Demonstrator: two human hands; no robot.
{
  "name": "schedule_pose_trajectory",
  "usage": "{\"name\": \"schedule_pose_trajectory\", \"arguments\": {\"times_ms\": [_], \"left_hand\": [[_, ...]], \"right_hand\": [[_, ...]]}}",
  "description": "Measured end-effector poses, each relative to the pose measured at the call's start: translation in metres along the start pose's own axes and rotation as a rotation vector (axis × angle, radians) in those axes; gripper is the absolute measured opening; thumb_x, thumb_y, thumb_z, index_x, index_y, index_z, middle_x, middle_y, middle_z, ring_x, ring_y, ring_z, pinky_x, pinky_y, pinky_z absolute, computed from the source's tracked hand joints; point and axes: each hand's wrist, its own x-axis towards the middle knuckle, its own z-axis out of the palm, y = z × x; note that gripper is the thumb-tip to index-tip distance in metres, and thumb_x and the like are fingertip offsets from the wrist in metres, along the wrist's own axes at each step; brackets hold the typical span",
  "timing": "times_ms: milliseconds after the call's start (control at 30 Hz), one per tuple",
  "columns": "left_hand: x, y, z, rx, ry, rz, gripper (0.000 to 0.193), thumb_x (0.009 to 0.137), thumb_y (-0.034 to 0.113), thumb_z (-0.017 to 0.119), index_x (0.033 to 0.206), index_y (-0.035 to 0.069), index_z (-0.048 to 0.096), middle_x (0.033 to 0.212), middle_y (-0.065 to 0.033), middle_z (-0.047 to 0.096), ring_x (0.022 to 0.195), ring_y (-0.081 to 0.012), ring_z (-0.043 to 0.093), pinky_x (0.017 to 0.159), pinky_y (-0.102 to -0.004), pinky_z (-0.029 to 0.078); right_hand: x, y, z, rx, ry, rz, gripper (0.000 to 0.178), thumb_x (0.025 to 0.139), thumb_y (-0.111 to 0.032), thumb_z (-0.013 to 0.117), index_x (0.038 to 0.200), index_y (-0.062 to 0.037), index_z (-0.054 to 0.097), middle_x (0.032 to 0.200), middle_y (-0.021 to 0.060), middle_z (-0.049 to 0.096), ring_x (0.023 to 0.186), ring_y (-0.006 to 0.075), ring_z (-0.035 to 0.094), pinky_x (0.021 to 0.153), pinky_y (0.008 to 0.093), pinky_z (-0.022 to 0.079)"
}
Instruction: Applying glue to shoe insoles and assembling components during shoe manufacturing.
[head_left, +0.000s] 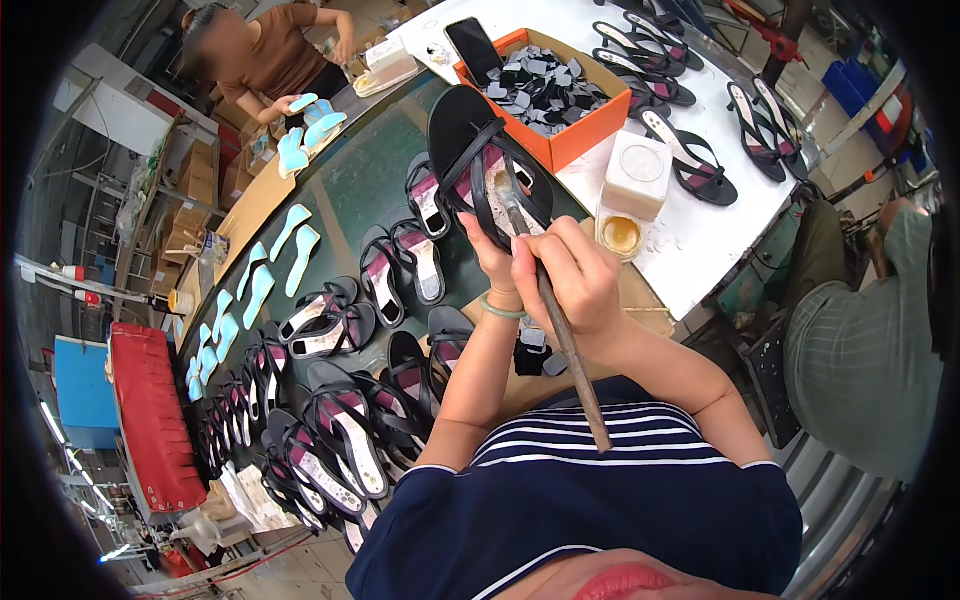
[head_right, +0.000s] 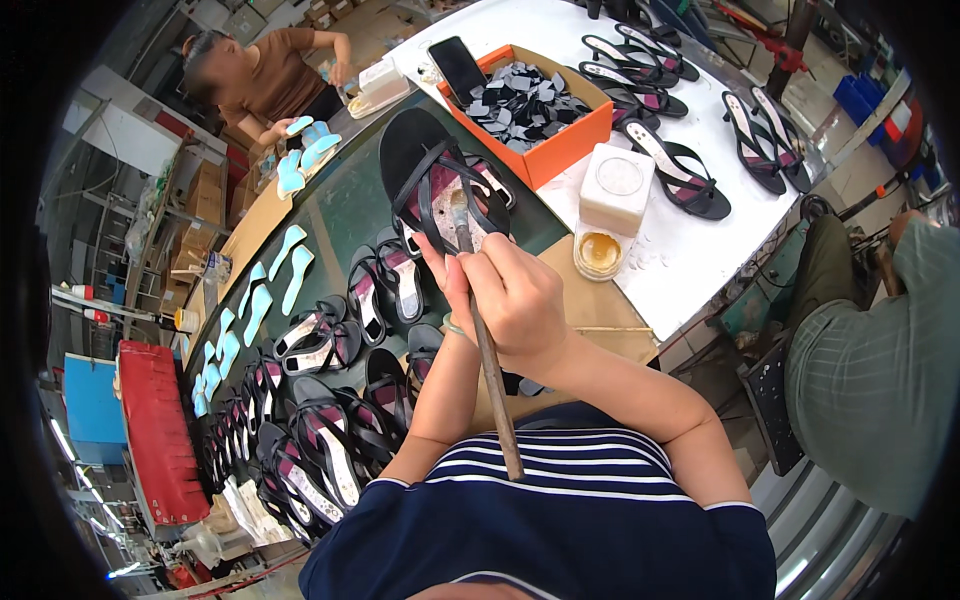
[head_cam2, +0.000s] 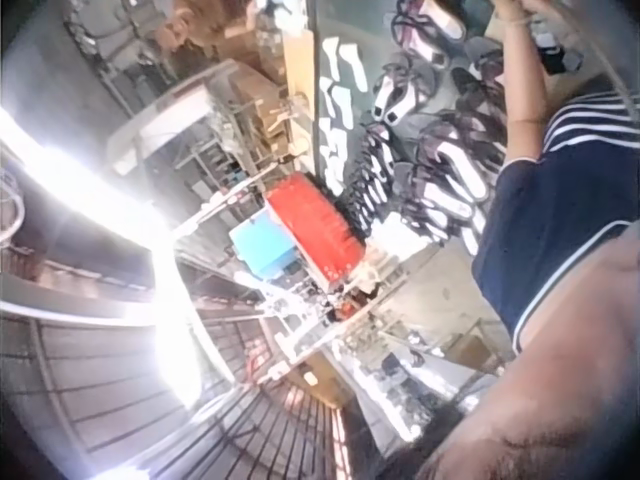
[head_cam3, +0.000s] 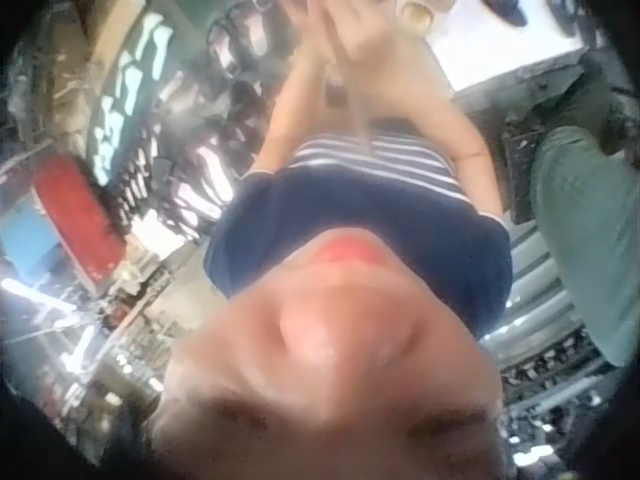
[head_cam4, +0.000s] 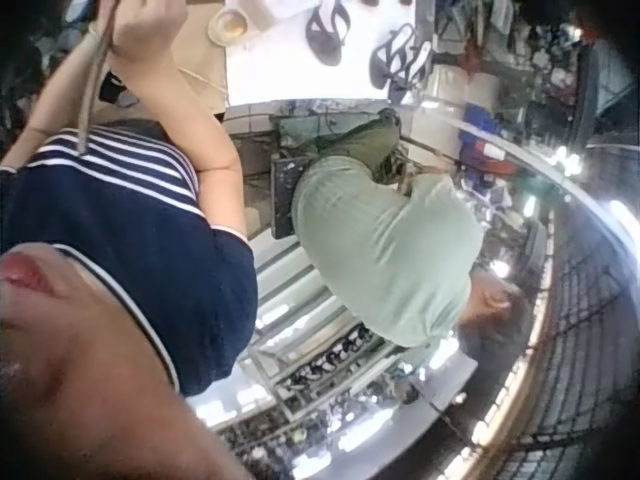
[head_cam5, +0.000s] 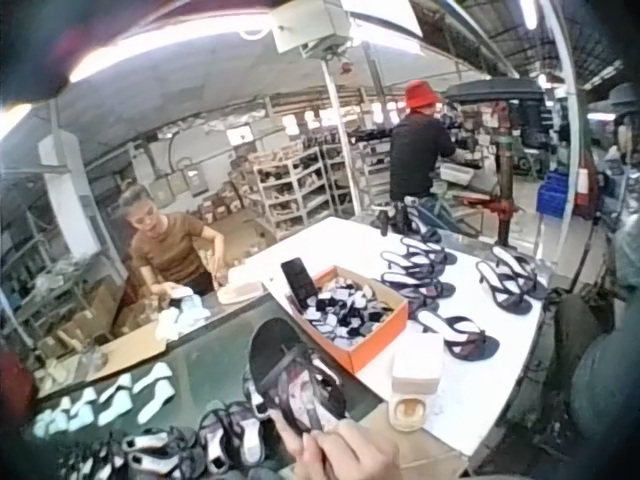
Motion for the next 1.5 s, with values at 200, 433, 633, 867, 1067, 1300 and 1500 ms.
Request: {"name": "schedule_pose_trajectory", "arguments": {"times_ms": [200, 433, 633, 867, 1067, 1300, 1500], "left_hand": [[0.003, 0.003, 0.017, -0.036, 0.106, 0.061, 0.066, 0.098, 0.056, 0.023, 0.117, 0.002, 0.054, 0.107, -0.0085, 0.061, 0.094, -0.0175, 0.058, 0.085, -0.0299, 0.046], [0.002, 0.010, 0.015, 0.142, 0.006, 0.110, 0.064, 0.099, 0.053, 0.021, 0.118, 0.001, 0.053, 0.104, -0.0090, 0.062, 0.089, -0.0172, 0.059, 0.080, -0.0298, 0.048], [0.004, 0.016, 0.019, 0.216, 0.058, 0.094, 0.069, 0.097, 0.058, 0.020, 0.117, 0.000, 0.052, 0.101, -0.0109, 0.062, 0.079, -0.0202, 0.061, 0.066, -0.0322, 0.052], [0.018, 0.023, 0.009, 0.117, 0.083, 0.049, 0.066, 0.096, 0.058, 0.024, 0.114, 0.003, 0.055, 0.095, -0.0103, 0.063, 0.076, -0.0217, 0.063, 0.065, -0.0350, 0.054], [0.041, 0.037, -0.031, 0.114, 0.227, -0.003, 0.067, 0.096, 0.059, 0.021, 0.119, 0.005, 0.054, 0.097, -0.0122, 0.065, 0.078, -0.0266, 0.065, 0.069, -0.0420, 0.056], [0.040, 0.042, -0.043, 0.179, 0.246, -0.110, 0.066, 0.098, 0.056, 0.019, 0.122, 0.004, 0.053, 0.104, -0.0146, 0.065, 0.084, -0.0280, 0.066, 0.072, -0.0409, 0.056], [0.035, 0.053, -0.031, 0.247, 0.263, -0.092, 0.067, 0.098, 0.057, 0.020, 0.125, 0.005, 0.052, 0.106, -0.0121, 0.065, 0.086, -0.0238, 0.066, 0.073, -0.0355, 0.056]], "right_hand": [[0.001, -0.005, -0.011, 0.055, -0.060, 0.019, 0.006, 0.077, 0.004, 0.065, 0.075, 0.0027, 0.059, 0.066, 0.0097, 0.051, 0.048, 0.0215, 0.052, 0.043, 0.0303, 0.039], [0.001, -0.009, -0.032, 0.101, -0.116, 0.062, 0.008, 0.078, 0.004, 0.065, 0.074, 0.0026, 0.058, 0.065, 0.0089, 0.050, 0.045, 0.0189, 0.050, 0.041, 0.0291, 0.037], [-0.003, -0.010, -0.050, 0.119, -0.195, 0.096, 0.010, 0.077, 0.003, 0.066, 0.072, 0.0011, 0.058, 0.064, 0.0088, 0.048, 0.044, 0.0226, 0.048, 0.041, 0.0322, 0.037], [0.003, 0.020, -0.103, 0.331, -0.446, 0.460, 0.010, 0.082, 0.001, 0.064, 0.073, 0.0043, 0.060, 0.066, 0.0065, 0.051, 0.055, 0.0131, 0.055, 0.050, 0.0261, 0.042], [-0.009, 0.103, -0.142, 0.444, -0.447, 0.698, 0.007, 0.082, 0.001, 0.065, 0.087, 0.0059, 0.066, 0.086, 0.0068, 0.057, 0.074, 0.0116, 0.059, 0.066, 0.0233, 0.048], [-0.053, 0.152, -0.109, 0.143, -0.623, 0.735, 0.009, 0.080, -0.002, 0.066, 0.088, 0.0013, 0.069, 0.085, 0.0042, 0.061, 0.074, 0.0105, 0.057, 0.067, 0.0245, 0.046], [-0.035, 0.146, -0.126, 0.499, -0.452, 0.812, 0.012, 0.083, 0.001, 0.063, 0.092, 0.0060, 0.067, 0.078, 0.0046, 0.062, 0.071, 0.0098, 0.058, 0.065, 0.0222, 0.047]]}}
